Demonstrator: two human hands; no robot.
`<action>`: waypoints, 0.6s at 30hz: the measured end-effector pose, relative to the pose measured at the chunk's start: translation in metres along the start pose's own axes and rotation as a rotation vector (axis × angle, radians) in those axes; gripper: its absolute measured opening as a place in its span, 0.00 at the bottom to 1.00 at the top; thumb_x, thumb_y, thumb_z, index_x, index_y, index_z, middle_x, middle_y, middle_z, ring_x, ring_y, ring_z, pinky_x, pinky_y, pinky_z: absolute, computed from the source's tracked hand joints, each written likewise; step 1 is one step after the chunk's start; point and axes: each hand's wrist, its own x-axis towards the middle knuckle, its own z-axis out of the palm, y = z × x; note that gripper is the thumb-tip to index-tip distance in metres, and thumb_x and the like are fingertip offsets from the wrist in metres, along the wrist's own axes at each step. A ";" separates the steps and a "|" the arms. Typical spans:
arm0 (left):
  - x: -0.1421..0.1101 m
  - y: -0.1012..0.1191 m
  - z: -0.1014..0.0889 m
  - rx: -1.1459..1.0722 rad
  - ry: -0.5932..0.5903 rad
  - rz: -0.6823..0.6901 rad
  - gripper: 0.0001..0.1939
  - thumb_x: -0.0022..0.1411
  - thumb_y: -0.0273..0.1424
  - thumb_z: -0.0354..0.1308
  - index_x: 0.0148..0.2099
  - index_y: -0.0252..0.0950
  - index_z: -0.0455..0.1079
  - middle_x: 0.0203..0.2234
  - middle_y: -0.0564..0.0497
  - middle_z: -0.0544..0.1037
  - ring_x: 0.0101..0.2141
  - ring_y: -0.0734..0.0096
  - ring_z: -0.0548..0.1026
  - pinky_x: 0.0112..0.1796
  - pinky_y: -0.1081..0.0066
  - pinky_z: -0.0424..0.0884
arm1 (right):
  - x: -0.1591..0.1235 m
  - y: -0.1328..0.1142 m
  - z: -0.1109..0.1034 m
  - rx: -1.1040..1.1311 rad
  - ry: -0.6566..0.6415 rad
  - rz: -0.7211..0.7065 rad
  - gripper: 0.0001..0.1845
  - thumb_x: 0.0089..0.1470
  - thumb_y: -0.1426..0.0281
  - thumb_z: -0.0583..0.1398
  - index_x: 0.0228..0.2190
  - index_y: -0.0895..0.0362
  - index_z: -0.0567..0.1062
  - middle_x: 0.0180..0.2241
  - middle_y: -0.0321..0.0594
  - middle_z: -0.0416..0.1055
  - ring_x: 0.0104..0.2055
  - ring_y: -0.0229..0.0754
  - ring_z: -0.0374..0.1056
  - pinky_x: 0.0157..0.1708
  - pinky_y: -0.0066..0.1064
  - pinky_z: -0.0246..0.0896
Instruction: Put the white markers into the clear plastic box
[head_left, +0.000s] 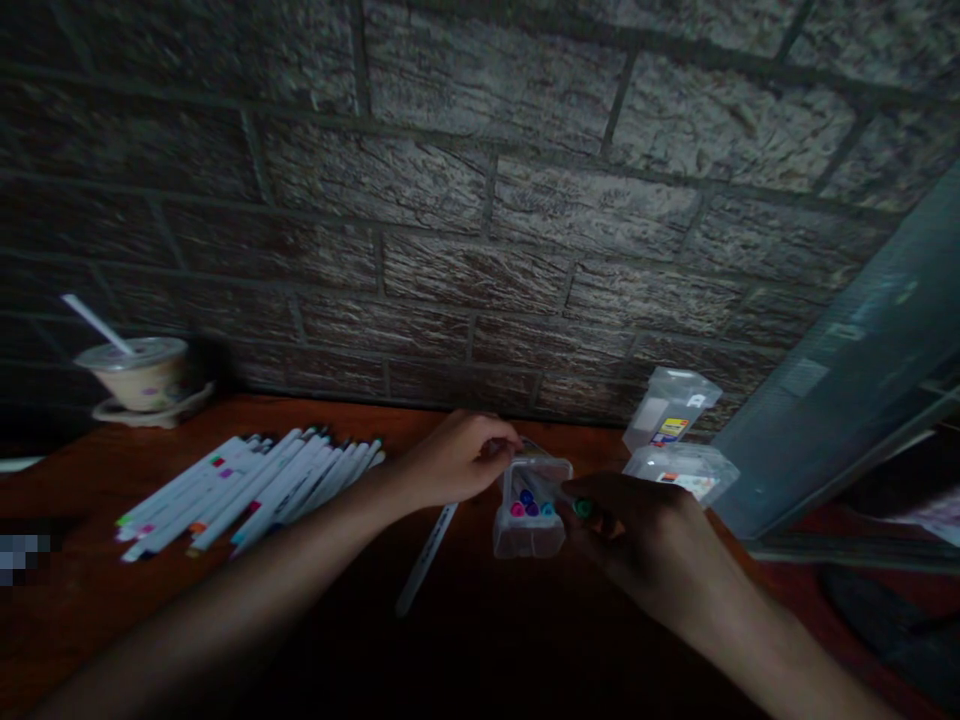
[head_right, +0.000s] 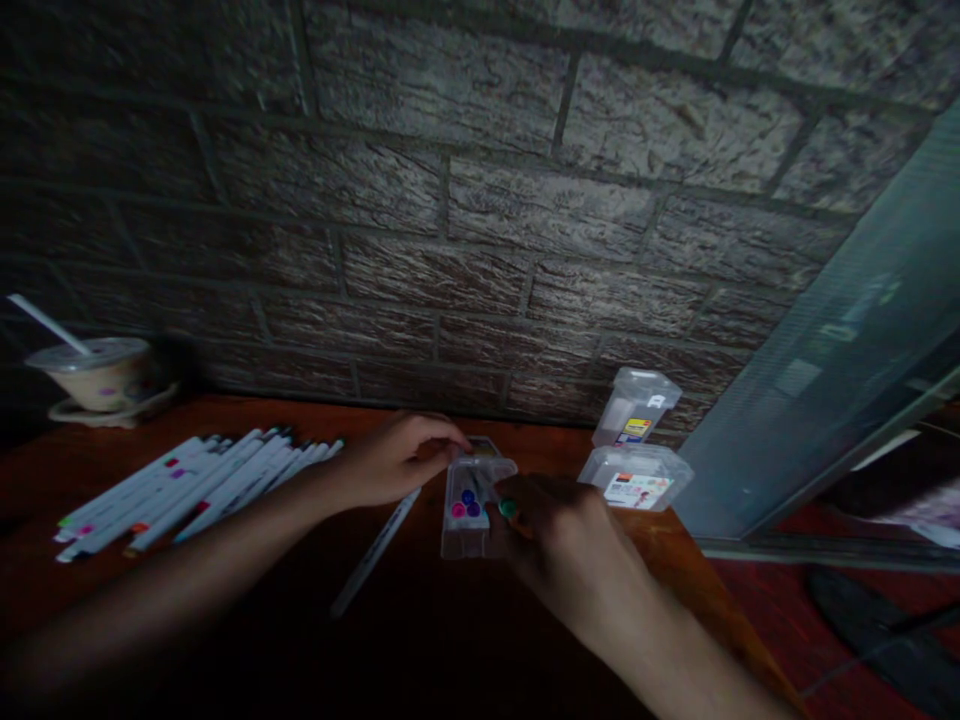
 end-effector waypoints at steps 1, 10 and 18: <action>0.000 0.000 0.000 -0.001 -0.004 0.000 0.13 0.65 0.22 0.57 0.44 0.34 0.82 0.37 0.45 0.87 0.36 0.63 0.84 0.39 0.66 0.77 | 0.000 0.001 0.003 -0.002 -0.036 0.009 0.10 0.61 0.75 0.59 0.40 0.57 0.81 0.32 0.44 0.82 0.29 0.46 0.79 0.27 0.32 0.67; 0.000 0.000 0.001 -0.006 -0.009 0.010 0.14 0.65 0.21 0.56 0.43 0.35 0.83 0.36 0.45 0.87 0.35 0.64 0.83 0.37 0.67 0.76 | 0.019 -0.008 0.003 -0.032 -0.320 0.100 0.15 0.55 0.82 0.64 0.41 0.56 0.84 0.35 0.44 0.83 0.30 0.44 0.79 0.28 0.29 0.63; 0.000 0.001 0.001 0.026 0.010 0.035 0.13 0.65 0.22 0.56 0.40 0.36 0.83 0.34 0.46 0.86 0.34 0.64 0.83 0.37 0.67 0.76 | 0.033 -0.011 0.002 -0.013 -0.334 0.080 0.12 0.55 0.81 0.64 0.37 0.55 0.85 0.33 0.43 0.84 0.29 0.45 0.80 0.26 0.29 0.64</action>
